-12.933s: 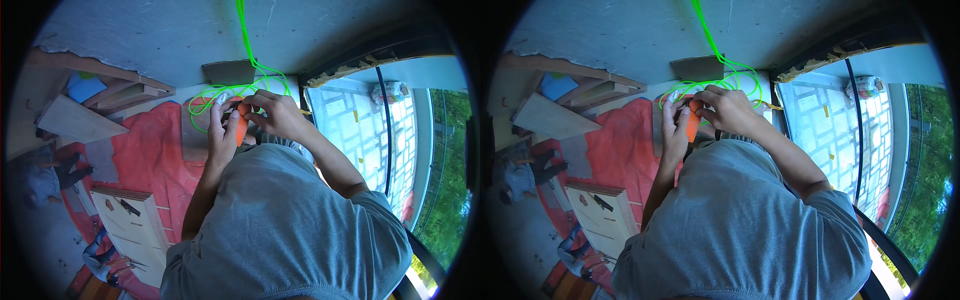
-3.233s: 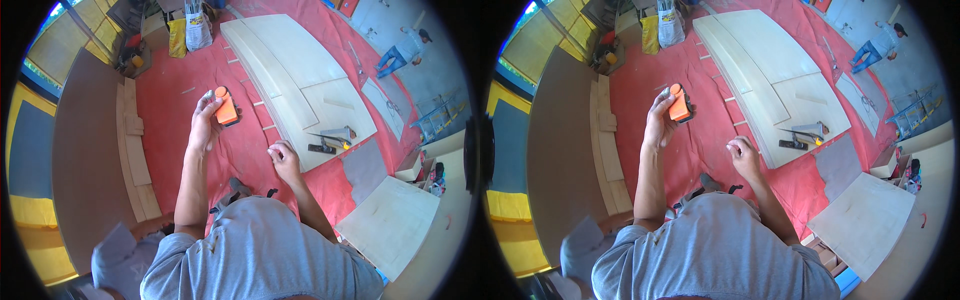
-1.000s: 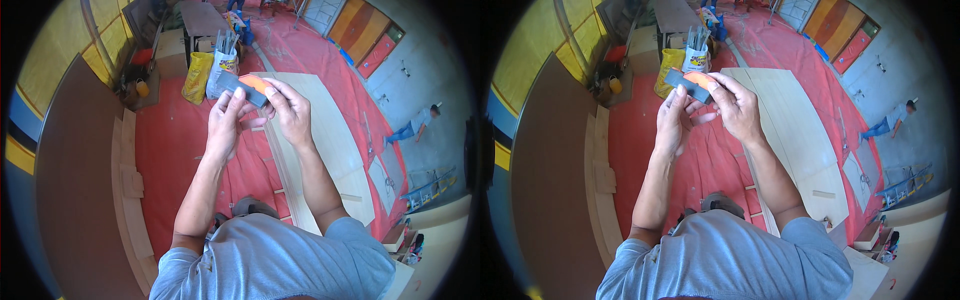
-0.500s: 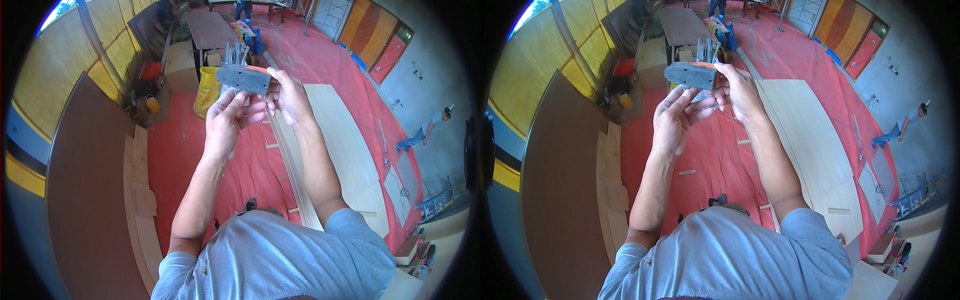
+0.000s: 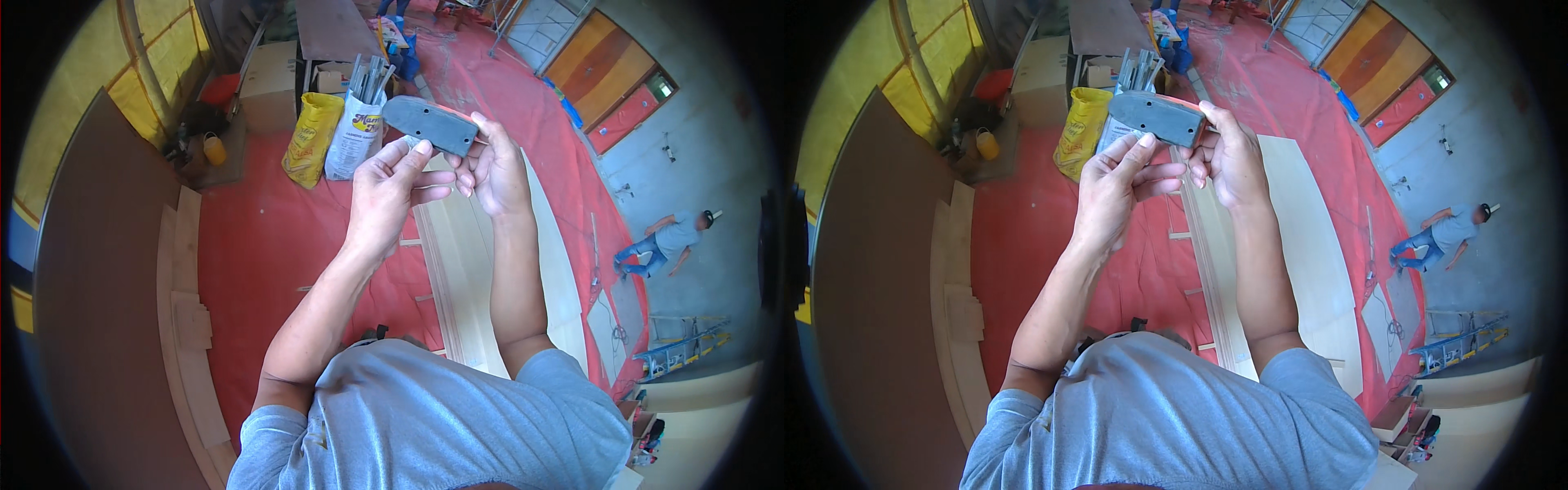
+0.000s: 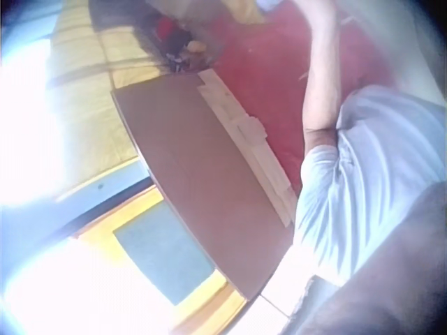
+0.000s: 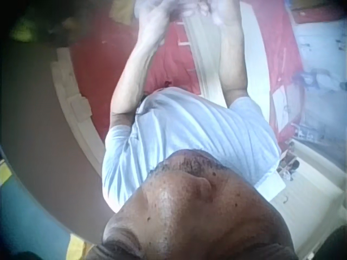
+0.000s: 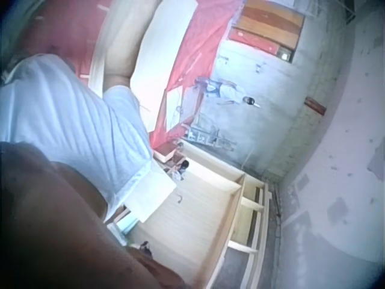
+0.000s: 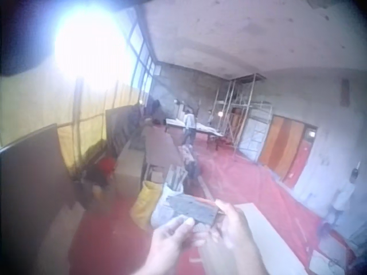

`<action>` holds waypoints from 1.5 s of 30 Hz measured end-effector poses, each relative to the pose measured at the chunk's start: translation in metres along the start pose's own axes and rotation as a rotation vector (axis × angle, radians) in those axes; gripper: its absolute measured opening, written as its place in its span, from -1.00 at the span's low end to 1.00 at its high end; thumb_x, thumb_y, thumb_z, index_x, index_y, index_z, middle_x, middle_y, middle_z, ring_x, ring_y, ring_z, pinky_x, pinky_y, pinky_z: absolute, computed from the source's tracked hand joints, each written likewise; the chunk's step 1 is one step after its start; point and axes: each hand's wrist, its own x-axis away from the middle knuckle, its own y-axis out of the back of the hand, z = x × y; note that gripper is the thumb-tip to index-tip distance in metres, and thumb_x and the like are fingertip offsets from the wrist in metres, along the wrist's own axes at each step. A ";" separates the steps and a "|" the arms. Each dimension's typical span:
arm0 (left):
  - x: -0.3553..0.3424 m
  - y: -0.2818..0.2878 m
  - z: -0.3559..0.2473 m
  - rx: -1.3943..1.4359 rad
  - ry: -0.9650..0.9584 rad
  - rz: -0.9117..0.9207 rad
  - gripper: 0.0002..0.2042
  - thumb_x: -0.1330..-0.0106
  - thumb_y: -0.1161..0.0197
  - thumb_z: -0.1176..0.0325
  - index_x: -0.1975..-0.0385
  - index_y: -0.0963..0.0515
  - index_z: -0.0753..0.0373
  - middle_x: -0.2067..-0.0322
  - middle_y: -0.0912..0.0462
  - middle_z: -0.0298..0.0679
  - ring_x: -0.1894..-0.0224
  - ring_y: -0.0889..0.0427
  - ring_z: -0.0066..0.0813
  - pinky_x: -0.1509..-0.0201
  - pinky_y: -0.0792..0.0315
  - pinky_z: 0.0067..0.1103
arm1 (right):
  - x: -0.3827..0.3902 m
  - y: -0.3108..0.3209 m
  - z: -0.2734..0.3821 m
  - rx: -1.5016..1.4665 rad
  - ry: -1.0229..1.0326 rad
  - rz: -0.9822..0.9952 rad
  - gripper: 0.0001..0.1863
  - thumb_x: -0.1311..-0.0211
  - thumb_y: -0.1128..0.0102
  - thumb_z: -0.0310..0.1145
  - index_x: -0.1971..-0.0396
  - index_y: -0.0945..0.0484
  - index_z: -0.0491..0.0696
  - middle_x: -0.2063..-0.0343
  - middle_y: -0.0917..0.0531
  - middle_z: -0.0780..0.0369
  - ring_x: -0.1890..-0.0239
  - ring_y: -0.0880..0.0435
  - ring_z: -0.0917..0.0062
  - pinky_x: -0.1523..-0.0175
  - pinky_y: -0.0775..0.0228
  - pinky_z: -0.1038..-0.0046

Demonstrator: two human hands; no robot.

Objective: The person takes a tape measure from a red bag and uses it to measure the length of a green flexible conduit against a concrete wall in a workshop.

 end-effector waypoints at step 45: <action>-0.086 0.302 -0.089 -0.132 0.721 0.492 -0.48 -0.26 -0.40 0.09 -0.02 -0.63 0.46 0.39 -0.76 0.10 0.49 -0.71 -0.27 0.36 -0.58 -0.48 | -0.106 -0.157 -0.177 0.453 0.300 0.199 -0.76 -0.42 -0.42 -0.46 -0.02 -0.72 -0.16 0.08 -0.75 0.16 0.04 -0.76 0.37 -0.05 -0.60 0.33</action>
